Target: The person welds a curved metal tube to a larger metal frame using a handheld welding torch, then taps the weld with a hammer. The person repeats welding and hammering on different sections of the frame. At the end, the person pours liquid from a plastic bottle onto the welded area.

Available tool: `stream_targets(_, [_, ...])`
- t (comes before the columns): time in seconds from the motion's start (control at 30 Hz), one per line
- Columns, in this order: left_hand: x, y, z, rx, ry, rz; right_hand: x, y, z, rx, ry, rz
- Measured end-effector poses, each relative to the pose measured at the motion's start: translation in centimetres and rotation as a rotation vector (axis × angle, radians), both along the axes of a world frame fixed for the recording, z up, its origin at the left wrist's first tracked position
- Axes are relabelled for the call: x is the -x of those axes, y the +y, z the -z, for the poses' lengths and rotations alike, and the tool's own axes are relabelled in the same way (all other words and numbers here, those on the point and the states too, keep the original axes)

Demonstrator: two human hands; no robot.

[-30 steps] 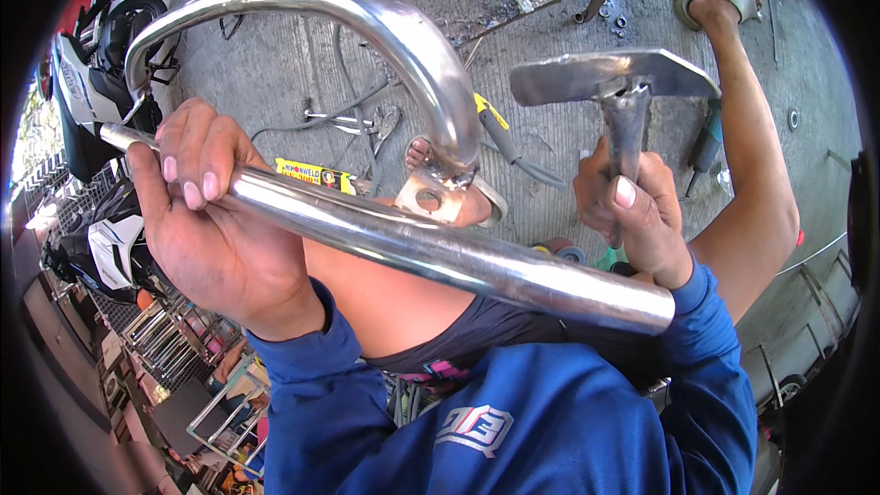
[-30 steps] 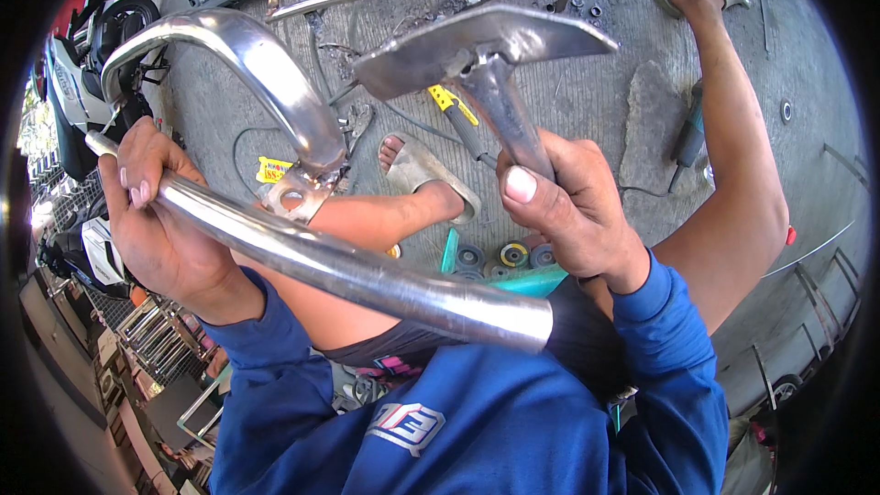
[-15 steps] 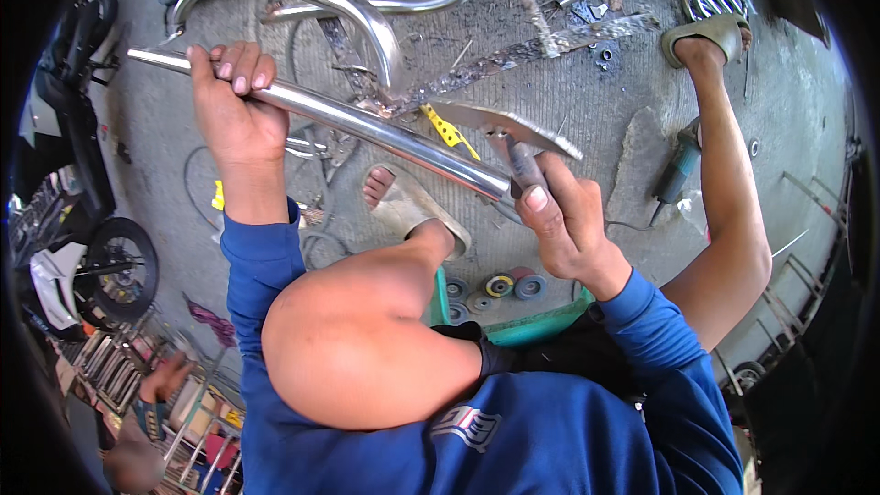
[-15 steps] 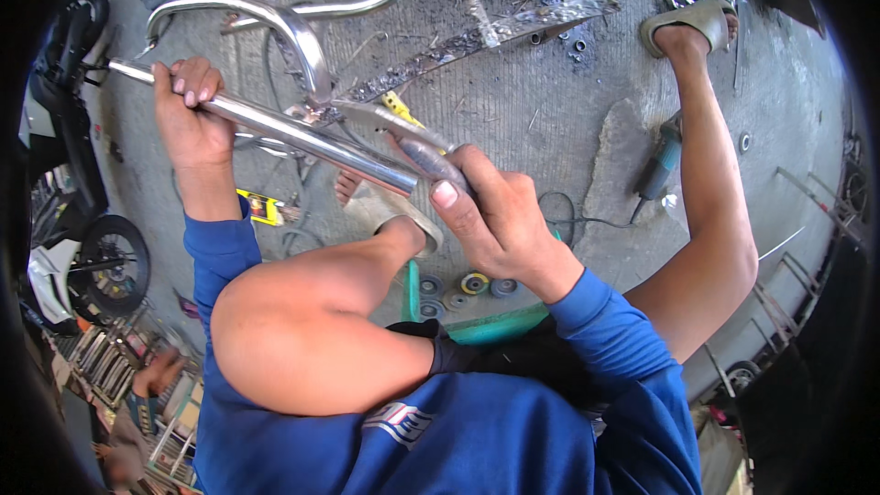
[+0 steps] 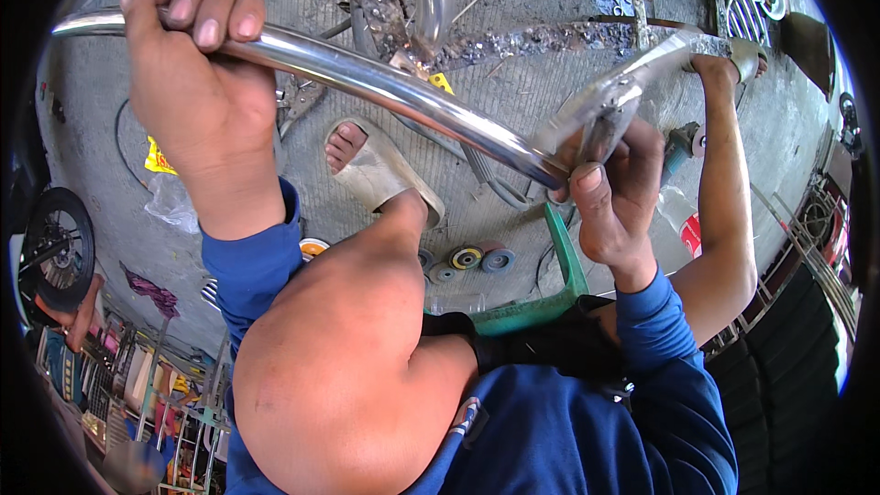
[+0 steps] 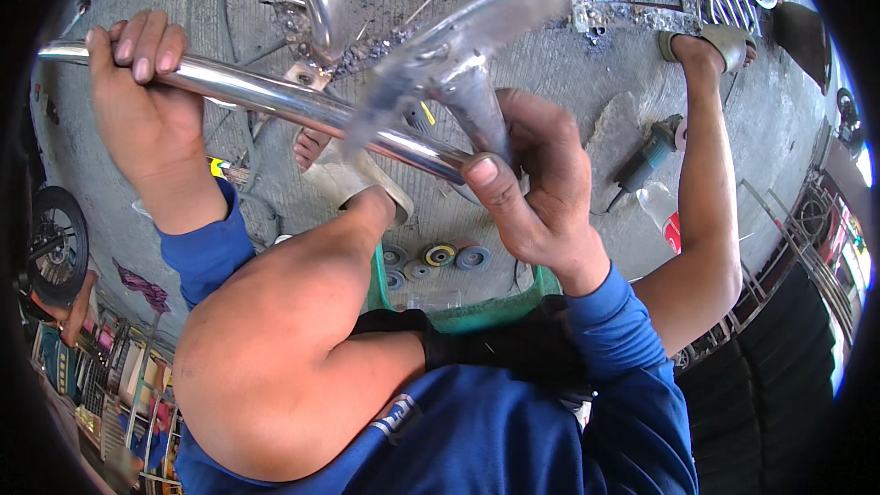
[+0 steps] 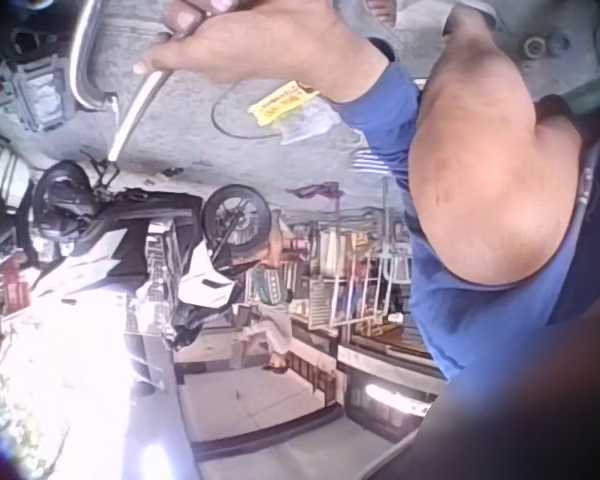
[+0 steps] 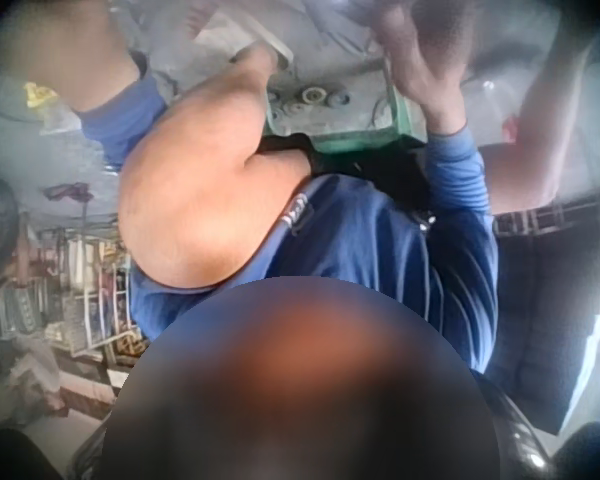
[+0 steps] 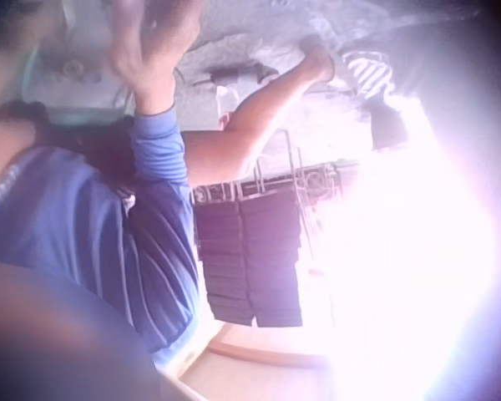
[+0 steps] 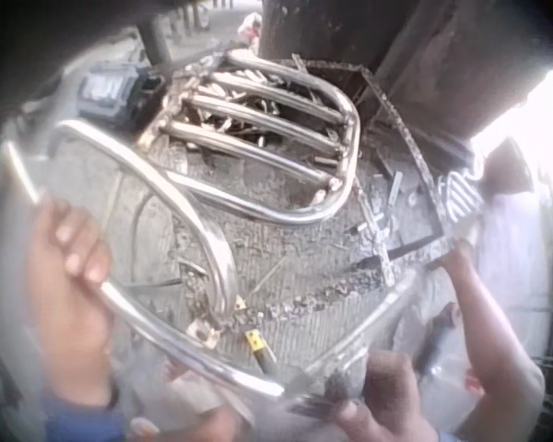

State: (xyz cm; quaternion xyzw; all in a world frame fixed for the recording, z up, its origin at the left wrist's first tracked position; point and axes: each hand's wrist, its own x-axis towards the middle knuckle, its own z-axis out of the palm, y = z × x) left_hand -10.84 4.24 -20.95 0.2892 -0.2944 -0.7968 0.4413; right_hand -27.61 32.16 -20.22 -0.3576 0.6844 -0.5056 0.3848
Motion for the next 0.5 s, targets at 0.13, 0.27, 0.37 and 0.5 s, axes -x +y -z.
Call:
stream_targets(0.13, [-0.5,-0.3,-0.6,-0.061,0.065,0.018,1.8,-0.1,0.0,-0.004,0.137,-0.129])
stream_targets(0.27, [-0.5,0.2,0.2,-0.074,-0.107,-0.063,1.7,0.1,1.4,0.121,0.524,-0.232])
stream_targets(0.37, [-0.7,0.0,0.2,-0.039,-0.069,-0.016,0.6,0.6,2.4,0.065,0.511,-0.246])
stream_targets(0.5, [-0.9,-0.4,-0.2,-0.054,-0.059,0.033,0.0,0.7,2.6,0.333,0.442,-0.112])
